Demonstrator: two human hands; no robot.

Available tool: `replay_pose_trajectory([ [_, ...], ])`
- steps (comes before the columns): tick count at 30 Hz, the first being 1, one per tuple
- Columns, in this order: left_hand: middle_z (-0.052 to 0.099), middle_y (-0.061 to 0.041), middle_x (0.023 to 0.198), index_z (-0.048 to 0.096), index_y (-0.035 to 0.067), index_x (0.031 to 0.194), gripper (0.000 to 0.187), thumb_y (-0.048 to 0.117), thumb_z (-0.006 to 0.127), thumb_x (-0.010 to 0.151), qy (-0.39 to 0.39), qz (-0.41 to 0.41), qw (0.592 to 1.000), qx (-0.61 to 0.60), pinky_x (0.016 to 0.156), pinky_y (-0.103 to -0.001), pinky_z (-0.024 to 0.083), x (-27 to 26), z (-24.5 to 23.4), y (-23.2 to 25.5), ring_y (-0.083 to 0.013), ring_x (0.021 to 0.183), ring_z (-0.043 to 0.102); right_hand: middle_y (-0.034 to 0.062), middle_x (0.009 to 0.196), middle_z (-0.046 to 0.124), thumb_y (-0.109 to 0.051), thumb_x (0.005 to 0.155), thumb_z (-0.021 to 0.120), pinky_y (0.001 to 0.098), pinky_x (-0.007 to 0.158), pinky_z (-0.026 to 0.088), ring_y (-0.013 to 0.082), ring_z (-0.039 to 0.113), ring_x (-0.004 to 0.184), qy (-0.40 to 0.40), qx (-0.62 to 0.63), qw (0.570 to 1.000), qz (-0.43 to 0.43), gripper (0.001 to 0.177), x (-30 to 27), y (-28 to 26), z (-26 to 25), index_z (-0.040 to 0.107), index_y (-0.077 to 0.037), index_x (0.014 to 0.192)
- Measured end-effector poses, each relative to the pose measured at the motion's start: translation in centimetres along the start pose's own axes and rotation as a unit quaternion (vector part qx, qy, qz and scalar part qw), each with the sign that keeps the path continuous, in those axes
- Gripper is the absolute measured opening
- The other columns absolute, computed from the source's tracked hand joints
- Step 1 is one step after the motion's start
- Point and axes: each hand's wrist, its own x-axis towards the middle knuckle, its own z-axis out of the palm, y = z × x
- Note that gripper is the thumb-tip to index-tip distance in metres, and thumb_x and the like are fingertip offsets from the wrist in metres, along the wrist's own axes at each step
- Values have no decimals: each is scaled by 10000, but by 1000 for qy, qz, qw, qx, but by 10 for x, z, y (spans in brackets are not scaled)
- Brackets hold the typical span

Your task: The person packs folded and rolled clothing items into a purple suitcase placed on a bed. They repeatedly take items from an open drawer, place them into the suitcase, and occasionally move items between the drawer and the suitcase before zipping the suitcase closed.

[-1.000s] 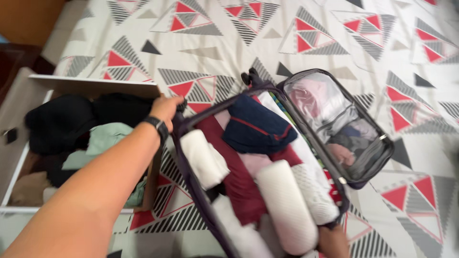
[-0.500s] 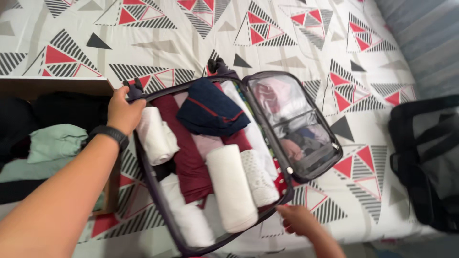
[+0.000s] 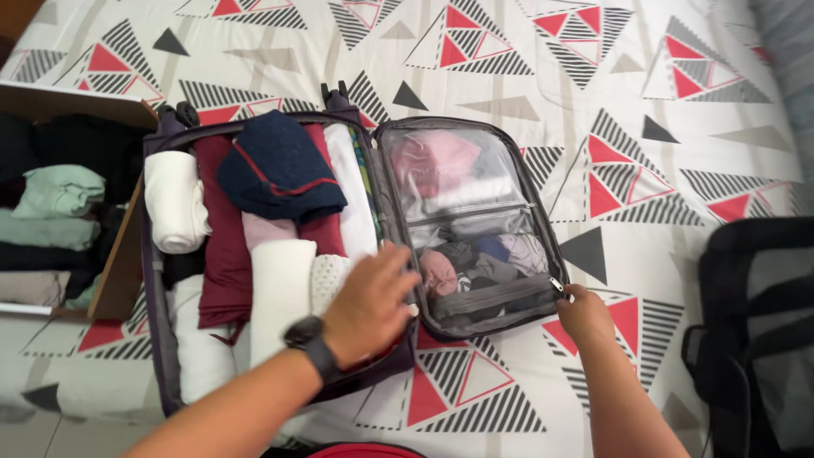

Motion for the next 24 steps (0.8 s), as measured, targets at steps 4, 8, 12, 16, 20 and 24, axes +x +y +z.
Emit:
replay_pose_trajectory([
  [4,445,-241,1498,526,3,1390,727,330,785,795,-136,-18,990,4,1152,-558,266,9,49,26,-433,1438,324,108,1409,611,-171,891,596,458,1012,509,344,612,1237,-16,-37,998,-46,457,42,12,17,689,-230,1335],
  [8,402,-223,1541,493,6,1420,745,402,746,842,-231,-37,970,69,1182,-552,210,8,71,25,-404,1469,287,71,1487,540,-140,906,585,462,1036,504,330,573,1299,-38,-117,990,-73,420,63,8,30,729,-275,1277],
  [12,365,-208,1584,468,13,1455,766,418,729,859,-241,-52,967,71,1207,-536,181,4,77,22,-388,1500,257,72,1370,615,-173,866,674,446,1010,543,318,615,1254,-81,-134,984,-79,331,67,-2,27,748,-171,1188],
  [16,312,-214,1608,420,-5,1486,833,439,713,845,-245,-76,963,87,1202,-524,154,7,80,26,-372,1508,214,127,1324,613,-205,855,702,452,973,548,341,623,1207,-89,-160,979,-87,261,73,-8,14,779,-128,1093],
  [20,282,-211,1623,393,-5,1504,839,451,690,866,-261,-86,957,94,1209,-519,139,9,79,27,-364,1517,195,124,1147,720,-223,888,654,437,953,568,338,683,1117,-2,-233,955,-183,210,70,-1,0,779,-143,1037],
  [24,272,-195,1627,387,21,1506,814,455,671,878,-276,-97,952,90,1212,-517,117,11,78,28,-354,1522,174,158,891,766,-174,913,683,417,758,587,310,739,834,-111,-1,991,-74,162,77,6,2,747,-65,1014],
])
